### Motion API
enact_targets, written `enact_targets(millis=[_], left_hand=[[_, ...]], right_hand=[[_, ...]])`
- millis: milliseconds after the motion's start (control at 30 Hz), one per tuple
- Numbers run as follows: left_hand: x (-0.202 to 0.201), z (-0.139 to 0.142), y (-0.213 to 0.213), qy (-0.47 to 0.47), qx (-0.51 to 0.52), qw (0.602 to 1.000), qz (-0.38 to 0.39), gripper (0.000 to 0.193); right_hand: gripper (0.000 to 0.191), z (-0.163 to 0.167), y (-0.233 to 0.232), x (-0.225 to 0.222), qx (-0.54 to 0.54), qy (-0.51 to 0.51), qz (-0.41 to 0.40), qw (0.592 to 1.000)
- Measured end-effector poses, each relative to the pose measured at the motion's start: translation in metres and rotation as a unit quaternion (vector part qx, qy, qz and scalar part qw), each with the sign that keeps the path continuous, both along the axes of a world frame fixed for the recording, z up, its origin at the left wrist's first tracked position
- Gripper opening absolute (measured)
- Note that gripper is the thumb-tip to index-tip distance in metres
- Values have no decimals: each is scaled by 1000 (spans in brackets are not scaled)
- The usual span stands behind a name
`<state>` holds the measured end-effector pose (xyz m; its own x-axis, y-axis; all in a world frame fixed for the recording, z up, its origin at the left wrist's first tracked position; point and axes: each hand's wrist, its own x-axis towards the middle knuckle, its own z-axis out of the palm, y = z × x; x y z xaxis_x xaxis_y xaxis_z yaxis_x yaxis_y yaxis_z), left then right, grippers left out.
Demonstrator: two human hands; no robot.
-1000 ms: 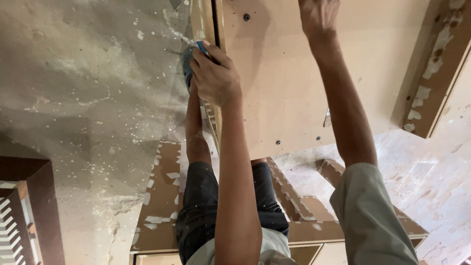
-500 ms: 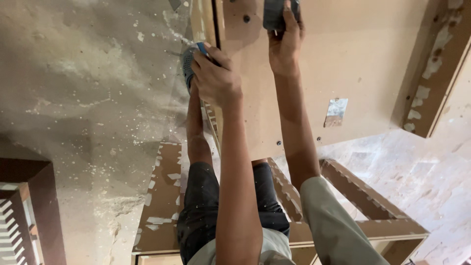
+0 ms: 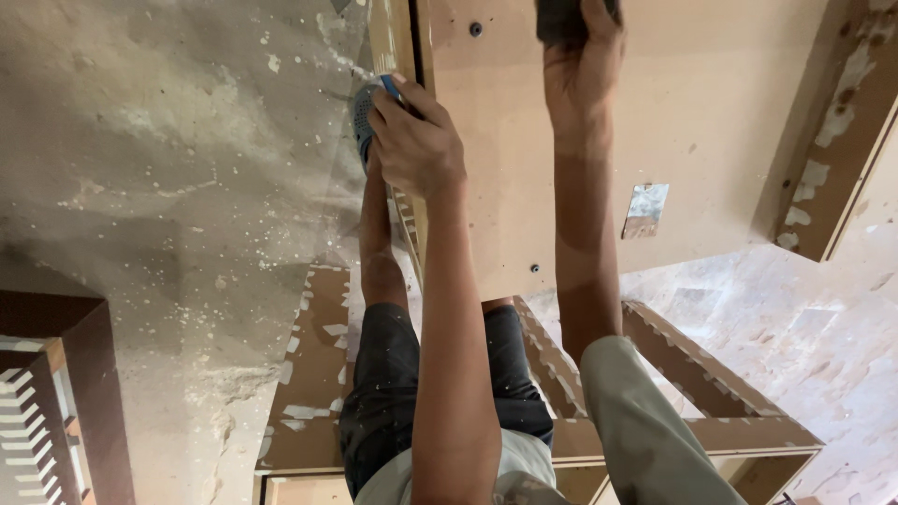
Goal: The person uses a putty knife to apply filler to holes and imperfections on the underside of a wooden cabinet. They work methodically across the surface, smoothing the filler into place.
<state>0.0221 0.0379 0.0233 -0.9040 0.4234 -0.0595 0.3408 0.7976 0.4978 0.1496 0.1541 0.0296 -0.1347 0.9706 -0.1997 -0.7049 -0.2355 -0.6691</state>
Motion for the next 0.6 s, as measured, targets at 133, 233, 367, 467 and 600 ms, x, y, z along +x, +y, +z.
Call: enact_targets(millis=[133,233,367,467,600], left_hand=[[-1,-5,0,-39,-25,999,9,50],[1,-8,0,-6,-37,999,18,48],[3,-6,1,30,-9,999,8,45],[-1,-2,1,53,24,998,-4,44],[-5,-9,-5,103,52,993,-37,41]], right_hand=[[25,-14,-27,-2,-95,-38,3,995],[23,-31,-37,-2,-102,-48,-5,994],[21,-23,-13,9,-53,-103,-70,991],[23,-4,3,20,-42,-155,-83,984],[33,5,-48,42,-60,-162,-32,984]])
